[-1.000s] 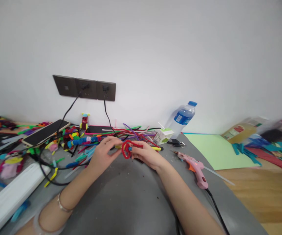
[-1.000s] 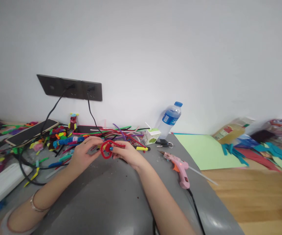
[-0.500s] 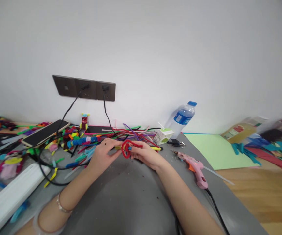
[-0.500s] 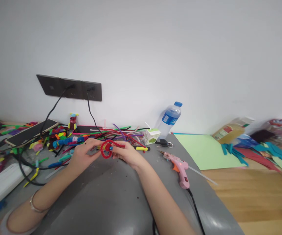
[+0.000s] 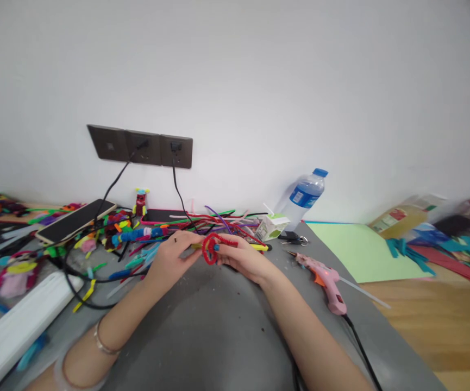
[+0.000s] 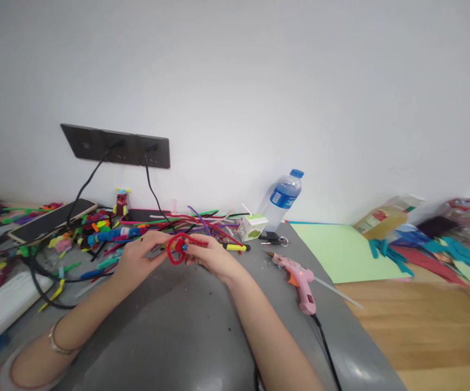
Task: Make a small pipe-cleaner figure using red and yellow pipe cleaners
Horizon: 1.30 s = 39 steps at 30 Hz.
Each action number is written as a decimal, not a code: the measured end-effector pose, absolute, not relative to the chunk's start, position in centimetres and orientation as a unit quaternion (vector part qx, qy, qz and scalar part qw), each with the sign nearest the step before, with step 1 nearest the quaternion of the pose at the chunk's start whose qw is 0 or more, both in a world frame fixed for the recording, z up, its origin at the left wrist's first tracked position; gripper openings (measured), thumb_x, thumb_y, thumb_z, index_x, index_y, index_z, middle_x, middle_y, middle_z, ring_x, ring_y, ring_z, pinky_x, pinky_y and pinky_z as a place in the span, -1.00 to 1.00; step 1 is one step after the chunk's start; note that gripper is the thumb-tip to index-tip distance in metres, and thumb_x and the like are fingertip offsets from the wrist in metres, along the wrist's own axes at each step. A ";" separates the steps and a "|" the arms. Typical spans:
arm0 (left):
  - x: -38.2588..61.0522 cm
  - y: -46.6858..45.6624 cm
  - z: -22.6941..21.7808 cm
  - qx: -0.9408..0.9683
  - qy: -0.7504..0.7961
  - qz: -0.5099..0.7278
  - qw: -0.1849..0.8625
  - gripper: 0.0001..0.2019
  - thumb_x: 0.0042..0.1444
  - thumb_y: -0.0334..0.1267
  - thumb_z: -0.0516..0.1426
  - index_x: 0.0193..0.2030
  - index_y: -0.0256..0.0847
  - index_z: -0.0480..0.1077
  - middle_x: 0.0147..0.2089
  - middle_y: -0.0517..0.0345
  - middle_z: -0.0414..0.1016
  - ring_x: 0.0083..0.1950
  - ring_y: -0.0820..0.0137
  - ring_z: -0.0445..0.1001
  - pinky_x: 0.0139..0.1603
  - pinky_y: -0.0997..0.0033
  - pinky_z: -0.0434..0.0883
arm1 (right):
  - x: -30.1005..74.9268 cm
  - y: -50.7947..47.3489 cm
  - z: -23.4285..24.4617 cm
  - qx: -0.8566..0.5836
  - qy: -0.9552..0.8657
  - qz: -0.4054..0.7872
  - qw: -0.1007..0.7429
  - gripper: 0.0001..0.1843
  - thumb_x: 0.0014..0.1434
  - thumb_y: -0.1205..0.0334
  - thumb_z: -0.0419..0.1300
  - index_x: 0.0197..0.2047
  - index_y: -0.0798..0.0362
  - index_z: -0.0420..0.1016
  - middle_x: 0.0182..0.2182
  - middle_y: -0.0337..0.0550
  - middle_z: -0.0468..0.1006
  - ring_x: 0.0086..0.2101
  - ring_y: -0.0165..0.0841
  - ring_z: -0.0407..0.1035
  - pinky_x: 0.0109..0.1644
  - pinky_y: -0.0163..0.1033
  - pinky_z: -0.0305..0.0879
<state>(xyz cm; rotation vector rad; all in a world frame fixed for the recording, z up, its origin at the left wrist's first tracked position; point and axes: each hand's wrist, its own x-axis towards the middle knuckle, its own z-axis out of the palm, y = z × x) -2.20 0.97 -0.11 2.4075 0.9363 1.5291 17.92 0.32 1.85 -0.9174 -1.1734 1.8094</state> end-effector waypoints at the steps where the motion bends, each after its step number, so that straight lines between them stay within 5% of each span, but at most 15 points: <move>1: -2.2 0.9 0.0 0.800 0.311 0.508 0.077 -0.87 0.15 -0.39 0.18 -0.16 -0.18 0.49 -0.23 0.08 0.63 -0.18 0.35 0.59 -0.12 0.41 0.52 | 17.9 0.3 1.8 -0.360 -0.464 0.711 0.387 -0.63 -0.08 0.08 0.46 -0.26 0.11 0.53 -0.41 -0.22 0.50 -0.44 -0.47 0.35 -0.29 -0.33 0.26; 9: -2.0 1.0 0.9 0.724 0.388 0.523 0.228 -0.92 0.11 -0.33 0.20 -0.22 -0.18 0.46 -0.19 0.08 0.62 -0.14 0.31 0.58 -0.06 0.32 0.49 | 18.7 0.3 2.4 -0.344 -0.487 0.708 0.379 -0.67 -0.03 0.11 0.42 -0.23 0.09 0.53 -0.36 -0.22 0.52 -0.39 -0.45 0.39 -0.22 -0.30 0.29; 14: -2.0 1.9 0.5 0.599 0.376 0.561 0.431 -0.73 0.05 -0.17 0.26 -0.15 -0.21 0.38 -0.14 0.02 0.60 -0.12 0.29 0.58 -0.06 0.29 0.49 | 18.8 -0.1 2.5 -0.369 -0.616 0.658 0.227 -0.84 0.08 0.18 0.30 -0.34 0.09 0.46 -0.47 -0.27 0.50 -0.45 -0.44 0.39 -0.27 -0.30 0.30; 17: -1.9 2.0 0.4 0.544 0.360 0.552 0.519 -0.59 0.04 -0.06 0.28 -0.05 -0.21 0.34 -0.07 -0.06 0.59 -0.18 0.29 0.60 -0.16 0.30 0.50 | 18.4 -0.1 1.6 -0.427 -0.664 0.595 0.153 -0.90 0.06 0.29 0.24 -0.44 0.07 0.39 -0.55 -0.32 0.45 -0.54 -0.46 0.36 -0.41 -0.35 0.24; 23: -1.8 1.8 0.5 0.499 0.380 0.541 0.561 -0.56 0.02 -0.03 0.30 -0.05 -0.19 0.32 -0.07 -0.04 0.60 -0.28 0.34 0.58 -0.36 0.43 0.40 | 18.3 0.3 0.7 -0.464 -0.669 0.559 0.155 -0.91 0.06 0.26 0.22 -0.42 0.08 0.42 -0.57 -0.30 0.46 -0.62 -0.50 0.33 -0.52 -0.38 0.19; 29: -1.9 2.0 0.5 0.521 0.413 0.509 0.547 -0.61 -0.03 -0.04 0.33 -0.15 -0.22 0.40 -0.27 0.11 0.58 -0.40 0.45 0.47 -0.46 0.52 0.28 | 18.7 0.9 0.7 -0.511 -0.662 0.486 0.254 -0.73 0.07 0.06 0.28 -0.28 0.08 0.41 -0.60 -0.36 0.37 -0.63 -0.50 0.20 -0.55 -0.36 0.06; 36: -1.9 1.9 0.2 0.574 0.428 0.477 0.509 -0.69 0.05 -0.04 0.27 -0.19 -0.24 0.52 -0.26 0.06 0.57 -0.34 0.41 0.46 -0.39 0.48 0.38 | 18.7 1.8 0.9 -0.503 -0.653 0.370 0.429 -0.54 0.15 -0.16 0.15 -0.56 0.01 0.23 -0.66 -0.34 0.18 -0.58 -0.44 0.06 -0.48 -0.28 -0.04; 39: -1.9 2.0 -0.1 0.568 0.429 0.472 0.520 -0.68 0.06 -0.04 0.25 -0.15 -0.24 0.53 -0.21 0.02 0.58 -0.30 0.37 0.49 -0.35 0.44 0.41 | 18.7 1.5 1.6 -0.474 -0.620 0.341 0.524 -0.54 0.25 -0.18 0.03 -0.50 -0.01 0.25 -0.66 -0.34 0.14 -0.59 -0.43 0.04 -0.47 -0.26 -0.04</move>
